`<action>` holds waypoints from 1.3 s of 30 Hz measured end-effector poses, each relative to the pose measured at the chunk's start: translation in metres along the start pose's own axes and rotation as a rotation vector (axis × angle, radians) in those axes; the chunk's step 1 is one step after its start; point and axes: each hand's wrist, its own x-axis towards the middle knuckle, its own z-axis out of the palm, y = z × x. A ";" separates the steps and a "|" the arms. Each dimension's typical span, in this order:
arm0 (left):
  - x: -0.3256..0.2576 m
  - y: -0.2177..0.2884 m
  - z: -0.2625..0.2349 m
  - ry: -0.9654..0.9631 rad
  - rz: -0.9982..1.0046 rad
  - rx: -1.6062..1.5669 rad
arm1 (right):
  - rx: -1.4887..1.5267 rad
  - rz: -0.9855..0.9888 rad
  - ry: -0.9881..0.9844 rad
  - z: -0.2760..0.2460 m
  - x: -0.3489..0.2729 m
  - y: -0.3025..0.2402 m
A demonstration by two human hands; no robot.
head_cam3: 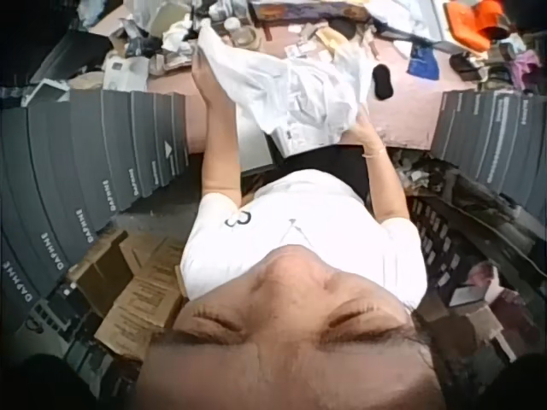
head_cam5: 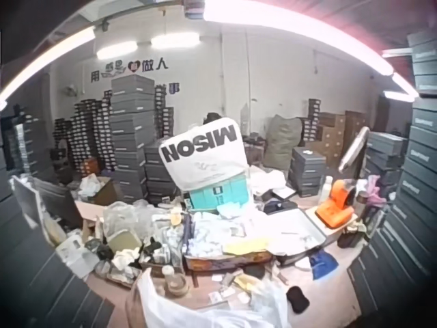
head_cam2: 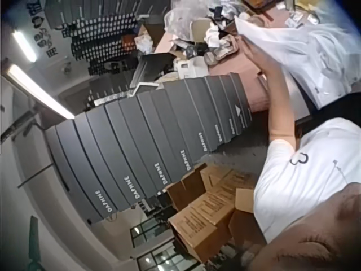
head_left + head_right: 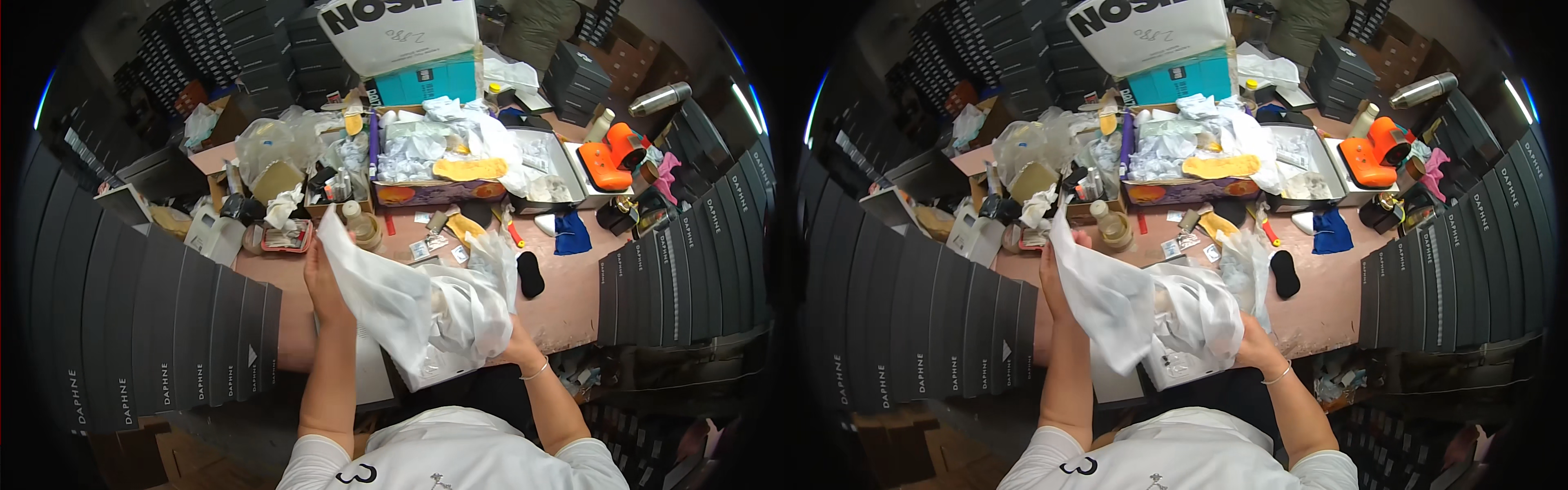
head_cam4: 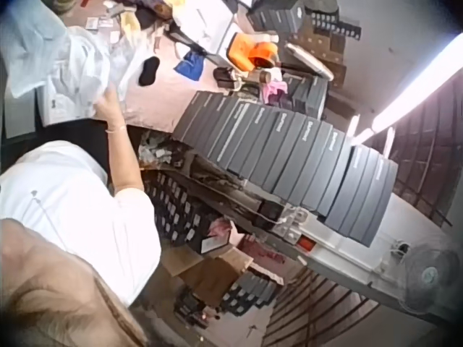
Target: Packing finished high-heeled shoes into boxes with protective paper and foam inserts.
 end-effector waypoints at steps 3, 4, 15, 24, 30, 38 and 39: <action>0.025 -0.014 -0.018 -0.089 0.128 0.209 | -0.096 0.073 0.141 -0.014 -0.005 -0.011; 0.020 -0.020 -0.015 -0.158 0.268 0.285 | -0.136 0.119 0.166 -0.020 -0.002 -0.010; -0.035 -0.041 -0.007 -0.644 0.679 0.763 | 0.165 0.164 0.411 -0.045 0.009 0.000; -0.020 0.013 -0.037 -0.297 0.361 0.334 | 0.320 0.265 0.835 -0.082 -0.022 0.036; -0.095 -0.136 -0.071 -1.251 -0.131 1.552 | 0.313 0.156 0.617 -0.079 -0.005 -0.006; -0.067 -0.047 -0.046 -0.821 -0.691 0.833 | -0.135 0.057 -0.292 -0.052 0.034 -0.027; -0.080 -0.048 -0.063 -0.778 -1.062 0.547 | -0.154 0.110 -0.416 -0.036 0.052 -0.018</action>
